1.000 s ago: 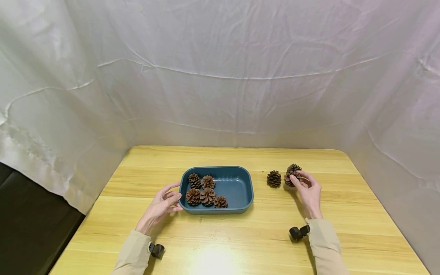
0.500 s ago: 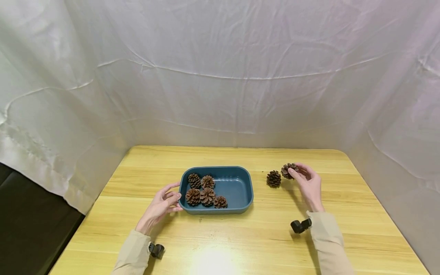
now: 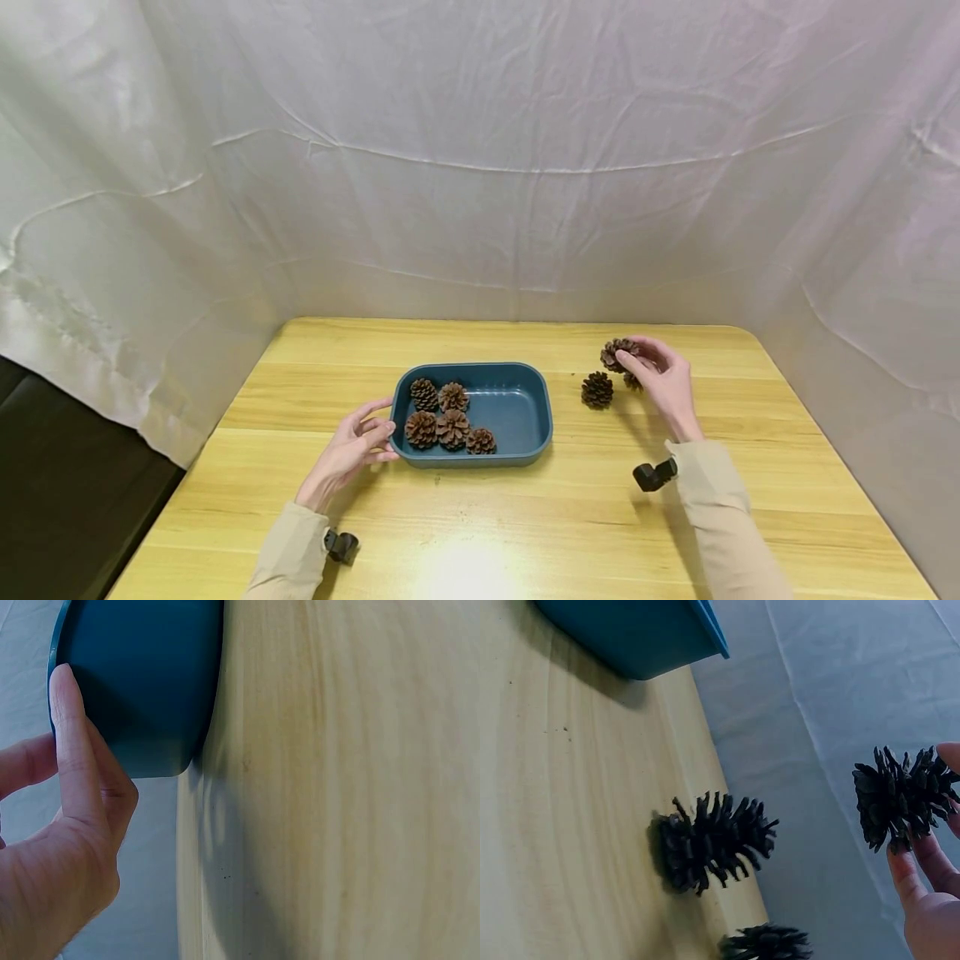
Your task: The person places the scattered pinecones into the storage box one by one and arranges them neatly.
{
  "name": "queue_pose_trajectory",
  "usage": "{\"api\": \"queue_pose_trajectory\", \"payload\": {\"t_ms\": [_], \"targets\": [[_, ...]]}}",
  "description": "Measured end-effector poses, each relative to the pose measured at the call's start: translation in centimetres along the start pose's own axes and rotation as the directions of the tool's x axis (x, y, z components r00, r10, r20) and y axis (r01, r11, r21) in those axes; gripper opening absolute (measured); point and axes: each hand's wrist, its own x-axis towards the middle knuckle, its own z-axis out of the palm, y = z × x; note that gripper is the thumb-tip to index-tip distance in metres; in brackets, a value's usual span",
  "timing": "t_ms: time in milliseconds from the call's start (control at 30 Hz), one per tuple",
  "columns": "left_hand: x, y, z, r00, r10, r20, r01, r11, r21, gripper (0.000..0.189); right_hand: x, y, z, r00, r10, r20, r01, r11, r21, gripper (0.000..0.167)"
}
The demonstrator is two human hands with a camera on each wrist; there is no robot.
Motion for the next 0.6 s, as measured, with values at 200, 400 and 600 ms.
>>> {"api": "queue_pose_trajectory", "payload": {"t_ms": [200,400,600], "targets": [[-0.1,0.0,0.0,1.000,0.005,0.004,-0.005,1.000,0.000,0.061,0.8,-1.0,0.5,0.999,-0.037,0.037,0.037,0.999,0.013,0.050],[-0.1,0.1,0.0,1.000,0.006,0.007,-0.006,1.000,-0.006,0.061,1.5,-2.0,1.0,0.995,-0.067,0.073,0.067,0.998,0.002,0.049],[-0.1,0.1,0.0,1.000,0.003,0.009,-0.003,1.000,-0.008,0.062,2.1,-2.9,1.3,0.988,-0.093,0.124,0.095,0.995,-0.012,0.047]]}}
